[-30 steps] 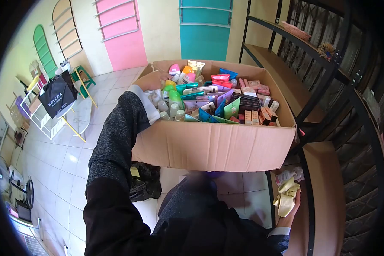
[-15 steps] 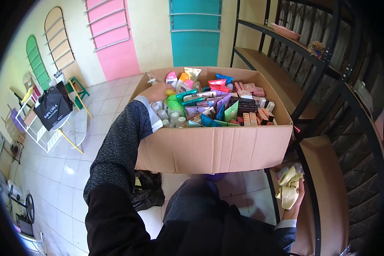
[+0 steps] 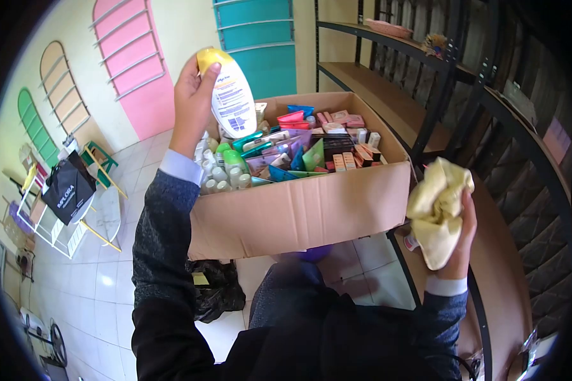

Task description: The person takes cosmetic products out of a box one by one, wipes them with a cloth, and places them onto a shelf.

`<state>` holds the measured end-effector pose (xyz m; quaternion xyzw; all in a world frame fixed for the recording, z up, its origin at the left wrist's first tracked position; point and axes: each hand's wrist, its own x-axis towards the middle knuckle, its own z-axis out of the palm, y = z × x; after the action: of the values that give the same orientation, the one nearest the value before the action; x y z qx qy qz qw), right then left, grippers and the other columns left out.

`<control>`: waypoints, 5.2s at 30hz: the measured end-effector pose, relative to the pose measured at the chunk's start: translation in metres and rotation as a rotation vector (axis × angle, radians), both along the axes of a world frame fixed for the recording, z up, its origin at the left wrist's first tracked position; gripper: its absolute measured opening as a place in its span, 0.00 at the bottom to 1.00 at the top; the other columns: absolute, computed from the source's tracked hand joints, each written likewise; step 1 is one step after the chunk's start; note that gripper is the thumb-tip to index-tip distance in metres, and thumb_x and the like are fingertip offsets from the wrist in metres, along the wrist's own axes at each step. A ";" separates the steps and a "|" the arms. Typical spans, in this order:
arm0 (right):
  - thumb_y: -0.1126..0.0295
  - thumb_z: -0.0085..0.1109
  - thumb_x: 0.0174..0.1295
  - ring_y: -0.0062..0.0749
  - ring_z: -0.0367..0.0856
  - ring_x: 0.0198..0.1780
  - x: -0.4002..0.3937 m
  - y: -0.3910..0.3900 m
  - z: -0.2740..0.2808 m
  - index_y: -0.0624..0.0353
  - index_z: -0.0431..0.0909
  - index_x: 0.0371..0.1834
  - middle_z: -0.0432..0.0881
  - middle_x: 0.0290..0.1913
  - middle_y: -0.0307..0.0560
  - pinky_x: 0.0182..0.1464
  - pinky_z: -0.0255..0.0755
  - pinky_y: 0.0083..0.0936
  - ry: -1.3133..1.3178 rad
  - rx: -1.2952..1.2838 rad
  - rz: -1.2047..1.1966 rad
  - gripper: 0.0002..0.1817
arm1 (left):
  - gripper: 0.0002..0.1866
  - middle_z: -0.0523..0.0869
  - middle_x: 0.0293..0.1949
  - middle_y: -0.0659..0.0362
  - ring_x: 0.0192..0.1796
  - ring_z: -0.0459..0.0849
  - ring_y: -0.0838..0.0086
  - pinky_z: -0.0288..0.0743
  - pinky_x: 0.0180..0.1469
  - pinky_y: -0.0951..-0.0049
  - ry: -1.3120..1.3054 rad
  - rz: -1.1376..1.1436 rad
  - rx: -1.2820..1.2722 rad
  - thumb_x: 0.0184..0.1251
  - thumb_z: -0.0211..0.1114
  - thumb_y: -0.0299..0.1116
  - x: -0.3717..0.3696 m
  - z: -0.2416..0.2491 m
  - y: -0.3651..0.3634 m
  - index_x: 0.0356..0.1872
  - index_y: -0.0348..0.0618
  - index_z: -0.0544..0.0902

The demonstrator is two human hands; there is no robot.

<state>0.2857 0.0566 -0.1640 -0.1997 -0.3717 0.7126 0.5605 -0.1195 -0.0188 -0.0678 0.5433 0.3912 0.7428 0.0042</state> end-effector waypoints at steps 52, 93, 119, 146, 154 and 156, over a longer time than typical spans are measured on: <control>0.43 0.62 0.50 0.52 0.80 0.42 0.072 -0.014 -0.098 0.54 0.76 0.52 0.81 0.40 0.59 0.51 0.70 0.36 -1.273 0.564 -0.027 0.32 | 0.22 0.82 0.46 0.51 0.47 0.80 0.73 0.74 0.50 0.74 -0.152 -1.090 -0.603 0.63 0.62 0.39 0.302 -0.185 0.068 0.51 0.33 0.72; 0.54 0.69 0.46 0.38 0.80 0.47 0.163 0.263 -0.131 0.68 0.76 0.50 0.79 0.49 0.57 0.51 0.71 0.27 -1.601 0.243 -0.421 0.32 | 0.21 0.73 0.27 0.64 0.25 0.65 0.85 0.59 0.30 0.85 -0.128 -0.457 -0.562 0.58 0.65 0.28 0.203 -0.253 -0.049 0.53 0.40 0.71; 0.58 0.45 0.68 0.36 0.81 0.42 0.034 0.081 -0.063 0.67 0.73 0.46 0.79 0.44 0.56 0.46 0.76 0.27 -0.225 0.244 0.050 0.20 | 0.12 0.84 0.35 0.47 0.40 0.82 0.56 0.75 0.44 0.63 0.898 0.516 -0.980 0.54 0.63 0.29 -0.060 -0.104 0.031 0.41 0.40 0.81; 0.73 0.72 0.44 0.30 0.73 0.50 -0.032 0.011 -0.050 0.63 0.74 0.49 0.73 0.49 0.47 0.54 0.66 0.25 -0.382 0.494 -0.221 0.27 | 0.15 0.78 0.37 0.58 0.35 0.78 0.78 0.74 0.34 0.79 -0.508 -0.426 -0.147 0.68 0.57 0.34 0.247 -0.105 0.113 0.51 0.41 0.67; 0.73 0.62 0.58 0.17 0.76 0.40 -0.014 -0.001 -0.073 0.63 0.74 0.47 0.79 0.40 0.37 0.42 0.71 0.18 -0.073 0.060 -0.220 0.15 | 0.39 0.69 0.53 0.57 0.56 0.67 0.75 0.60 0.60 0.72 -0.192 -0.404 -0.367 0.65 0.59 0.44 0.304 -0.187 0.053 0.67 0.34 0.50; 0.69 0.61 0.60 0.18 0.76 0.39 -0.010 -0.002 -0.077 0.62 0.73 0.47 0.78 0.38 0.38 0.40 0.72 0.18 0.000 -0.031 -0.204 0.15 | 0.38 0.71 0.52 0.57 0.55 0.71 0.72 0.65 0.58 0.71 -0.348 -0.587 -0.395 0.66 0.55 0.50 0.287 -0.203 0.054 0.68 0.37 0.51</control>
<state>0.2760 0.0543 -0.2414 -0.2452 -0.3383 0.6576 0.6269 0.1678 0.0355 -0.2708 0.4867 0.3480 0.7016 0.3870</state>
